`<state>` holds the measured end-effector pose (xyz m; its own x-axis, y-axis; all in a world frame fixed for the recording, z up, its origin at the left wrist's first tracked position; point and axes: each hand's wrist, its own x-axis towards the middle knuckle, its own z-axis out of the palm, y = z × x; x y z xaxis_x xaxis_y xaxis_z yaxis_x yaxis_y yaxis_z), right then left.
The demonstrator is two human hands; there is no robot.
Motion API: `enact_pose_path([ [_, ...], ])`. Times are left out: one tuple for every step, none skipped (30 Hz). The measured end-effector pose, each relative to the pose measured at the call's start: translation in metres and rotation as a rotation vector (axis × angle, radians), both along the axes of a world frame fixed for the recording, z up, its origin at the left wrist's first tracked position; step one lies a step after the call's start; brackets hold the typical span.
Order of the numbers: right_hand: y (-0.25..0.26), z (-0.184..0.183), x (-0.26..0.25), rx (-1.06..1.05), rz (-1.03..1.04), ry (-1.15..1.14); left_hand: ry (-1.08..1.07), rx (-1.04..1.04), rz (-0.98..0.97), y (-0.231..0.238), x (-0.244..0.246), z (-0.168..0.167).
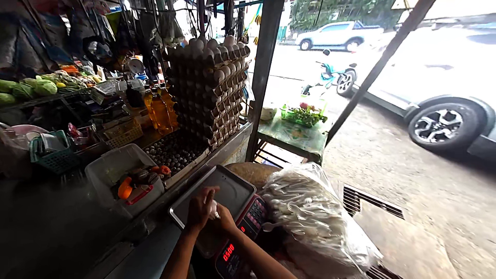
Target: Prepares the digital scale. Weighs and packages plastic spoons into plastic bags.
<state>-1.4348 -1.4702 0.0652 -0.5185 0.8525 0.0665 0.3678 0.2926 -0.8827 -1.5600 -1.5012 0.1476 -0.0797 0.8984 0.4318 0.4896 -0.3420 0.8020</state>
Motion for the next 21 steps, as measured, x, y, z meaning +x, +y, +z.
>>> enact_pose_path([
  [-0.002, 0.003, 0.000, -0.031, -0.028, 0.049, -0.177, -0.011, -0.042, -0.001, 0.001, 0.005],
  [-0.002, 0.009, -0.001, -0.063, -0.057, 0.111, -0.356, 0.006, -0.049, 0.000, 0.001, 0.010],
  [-0.003, 0.017, -0.001, -0.097, -0.073, 0.177, -0.493, 0.026, -0.012, 0.000, -0.001, 0.015],
  [-0.006, 0.027, 0.000, -0.147, -0.084, 0.249, -0.563, 0.059, 0.058, -0.003, -0.003, 0.018],
  [-0.010, 0.038, 0.003, -0.204, -0.096, 0.322, -0.565, 0.085, 0.126, -0.008, -0.005, 0.017],
  [-0.014, 0.049, 0.006, -0.264, -0.108, 0.377, -0.532, 0.076, 0.169, -0.014, -0.005, 0.012],
  [-0.017, 0.058, 0.010, -0.317, -0.102, 0.411, -0.508, 0.018, 0.184, -0.022, -0.003, 0.005],
  [-0.017, 0.064, 0.014, -0.346, -0.077, 0.410, -0.534, -0.090, 0.152, -0.030, 0.002, -0.002],
  [-0.015, 0.068, 0.017, -0.349, -0.029, 0.366, -0.607, -0.228, 0.100, -0.036, 0.009, -0.007],
  [-0.014, 0.072, 0.019, -0.331, 0.022, 0.253, -0.711, -0.368, 0.075, -0.040, 0.021, -0.010],
  [-0.014, 0.074, 0.020, -0.310, 0.070, 0.098, -0.825, -0.479, 0.080, -0.039, 0.034, -0.016],
  [-0.014, 0.075, 0.019, -0.309, 0.110, -0.018, -0.953, -0.544, 0.102, -0.036, 0.042, -0.023],
  [-0.014, 0.073, 0.019, -0.330, 0.140, -0.056, -1.060, -0.568, 0.127, -0.031, 0.046, -0.030],
  [-0.013, 0.068, 0.019, -0.365, 0.154, -0.029, -1.143, -0.559, 0.159, -0.027, 0.047, -0.034],
  [-0.011, 0.061, 0.020, -0.403, 0.145, 0.029, -1.192, -0.537, 0.220, -0.022, 0.048, -0.038],
  [-0.008, 0.057, 0.020, -0.445, 0.120, 0.056, -1.209, -0.514, 0.261, -0.019, 0.047, -0.042],
  [-0.006, 0.054, 0.021, -0.447, 0.078, 0.037, -1.208, -0.504, 0.289, -0.016, 0.046, -0.047],
  [-0.002, 0.051, 0.020, -0.412, 0.033, -0.017, -1.201, -0.502, 0.301, -0.015, 0.046, -0.051],
  [0.001, 0.049, 0.019, -0.378, -0.002, -0.070, -1.178, -0.493, 0.321, -0.014, 0.047, -0.054],
  [0.005, 0.046, 0.017, -0.366, -0.027, -0.099, -1.145, -0.481, 0.349, -0.013, 0.047, -0.057],
  [0.008, 0.042, 0.016, -0.378, -0.048, -0.099, -1.102, -0.469, 0.382, -0.013, 0.046, -0.058],
])
